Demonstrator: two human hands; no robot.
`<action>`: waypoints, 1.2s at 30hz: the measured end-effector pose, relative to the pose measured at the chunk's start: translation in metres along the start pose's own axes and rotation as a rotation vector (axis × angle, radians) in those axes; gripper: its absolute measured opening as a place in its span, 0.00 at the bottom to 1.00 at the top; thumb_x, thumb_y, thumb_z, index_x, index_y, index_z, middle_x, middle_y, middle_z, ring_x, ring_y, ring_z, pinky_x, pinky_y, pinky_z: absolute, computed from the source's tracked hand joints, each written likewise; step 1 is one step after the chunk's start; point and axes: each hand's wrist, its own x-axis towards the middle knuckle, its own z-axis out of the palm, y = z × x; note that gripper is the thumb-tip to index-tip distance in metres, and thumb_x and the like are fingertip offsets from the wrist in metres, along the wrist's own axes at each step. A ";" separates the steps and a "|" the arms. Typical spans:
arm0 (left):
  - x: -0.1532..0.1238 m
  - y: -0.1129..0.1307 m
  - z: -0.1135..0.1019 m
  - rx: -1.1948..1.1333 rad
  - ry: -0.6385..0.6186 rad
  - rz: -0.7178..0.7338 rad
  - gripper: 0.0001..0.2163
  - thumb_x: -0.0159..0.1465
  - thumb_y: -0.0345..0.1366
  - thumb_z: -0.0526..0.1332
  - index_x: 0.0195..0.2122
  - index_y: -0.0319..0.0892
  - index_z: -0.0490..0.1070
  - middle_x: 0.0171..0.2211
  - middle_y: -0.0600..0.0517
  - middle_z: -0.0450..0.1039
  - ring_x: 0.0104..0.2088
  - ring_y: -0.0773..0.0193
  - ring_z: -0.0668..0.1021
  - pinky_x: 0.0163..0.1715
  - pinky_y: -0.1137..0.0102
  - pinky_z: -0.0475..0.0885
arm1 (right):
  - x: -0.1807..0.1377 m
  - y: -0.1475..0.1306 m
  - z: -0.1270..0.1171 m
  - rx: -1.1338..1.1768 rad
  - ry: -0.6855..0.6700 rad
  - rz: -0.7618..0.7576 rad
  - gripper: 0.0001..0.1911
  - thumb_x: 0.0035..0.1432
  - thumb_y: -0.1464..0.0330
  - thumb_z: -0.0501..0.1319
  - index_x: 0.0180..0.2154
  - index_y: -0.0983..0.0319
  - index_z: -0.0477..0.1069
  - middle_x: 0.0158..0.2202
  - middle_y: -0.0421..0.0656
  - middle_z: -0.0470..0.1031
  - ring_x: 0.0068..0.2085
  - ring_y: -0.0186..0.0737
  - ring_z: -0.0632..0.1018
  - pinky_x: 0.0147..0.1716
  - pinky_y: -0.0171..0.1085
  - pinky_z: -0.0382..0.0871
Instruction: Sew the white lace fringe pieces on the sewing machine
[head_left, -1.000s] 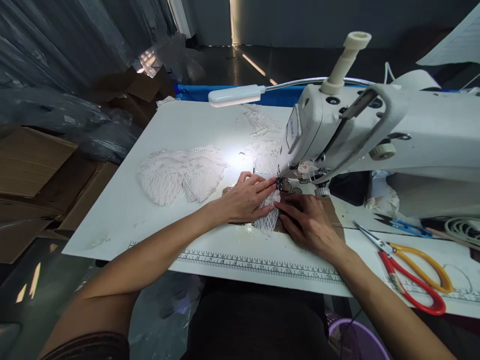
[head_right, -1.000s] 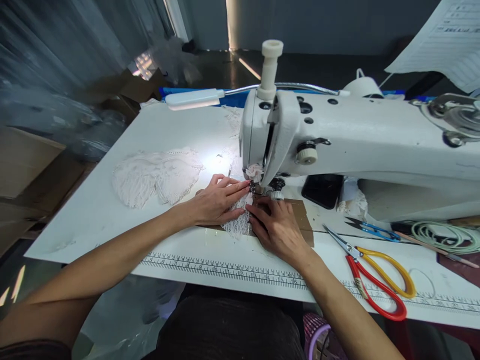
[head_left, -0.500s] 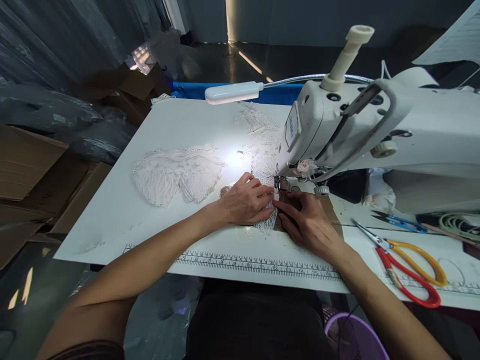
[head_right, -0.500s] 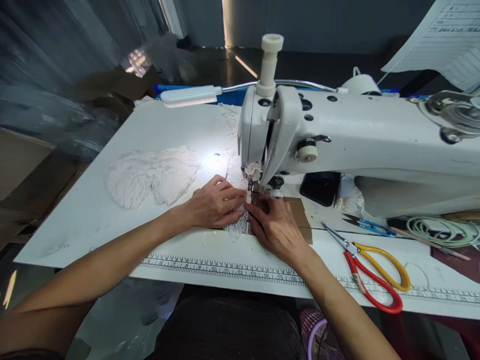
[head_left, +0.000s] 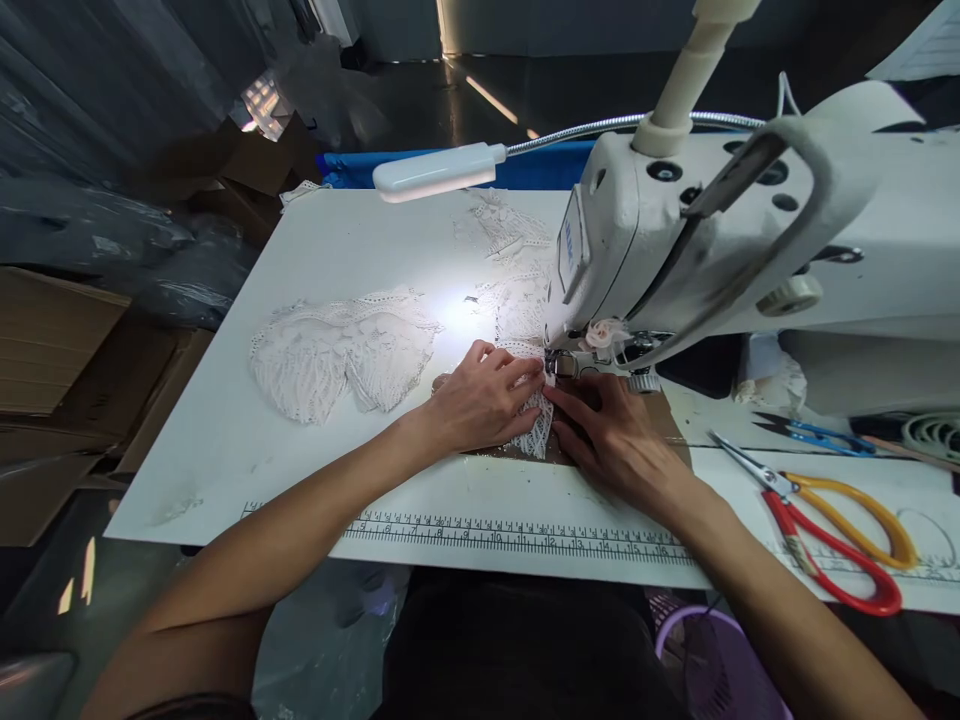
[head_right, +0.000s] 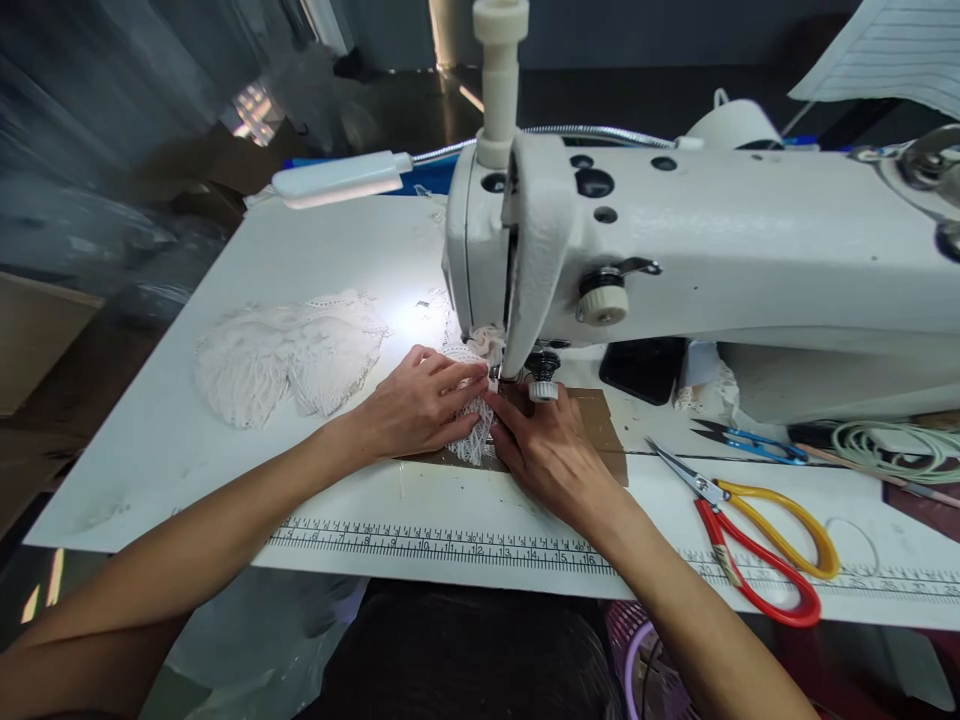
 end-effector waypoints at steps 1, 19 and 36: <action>0.000 0.000 0.001 0.003 -0.006 -0.007 0.17 0.72 0.42 0.50 0.53 0.38 0.69 0.55 0.43 0.69 0.45 0.55 0.73 0.42 0.59 0.65 | 0.001 0.000 0.000 -0.003 -0.004 0.002 0.20 0.68 0.64 0.50 0.57 0.61 0.68 0.50 0.56 0.64 0.50 0.56 0.67 0.48 0.56 0.69; 0.013 -0.012 0.012 -0.073 0.192 -0.198 0.14 0.70 0.39 0.50 0.47 0.38 0.70 0.45 0.43 0.71 0.40 0.57 0.70 0.38 0.62 0.64 | 0.002 -0.003 0.004 -0.158 -0.057 0.062 0.23 0.68 0.61 0.49 0.61 0.57 0.64 0.50 0.57 0.67 0.50 0.61 0.66 0.42 0.56 0.67; -0.003 -0.024 -0.008 -0.323 0.054 0.035 0.11 0.69 0.39 0.57 0.48 0.40 0.72 0.47 0.45 0.73 0.44 0.59 0.75 0.44 0.61 0.70 | -0.032 0.021 -0.025 0.257 0.092 0.063 0.23 0.66 0.65 0.54 0.61 0.58 0.63 0.51 0.51 0.68 0.54 0.51 0.71 0.53 0.51 0.70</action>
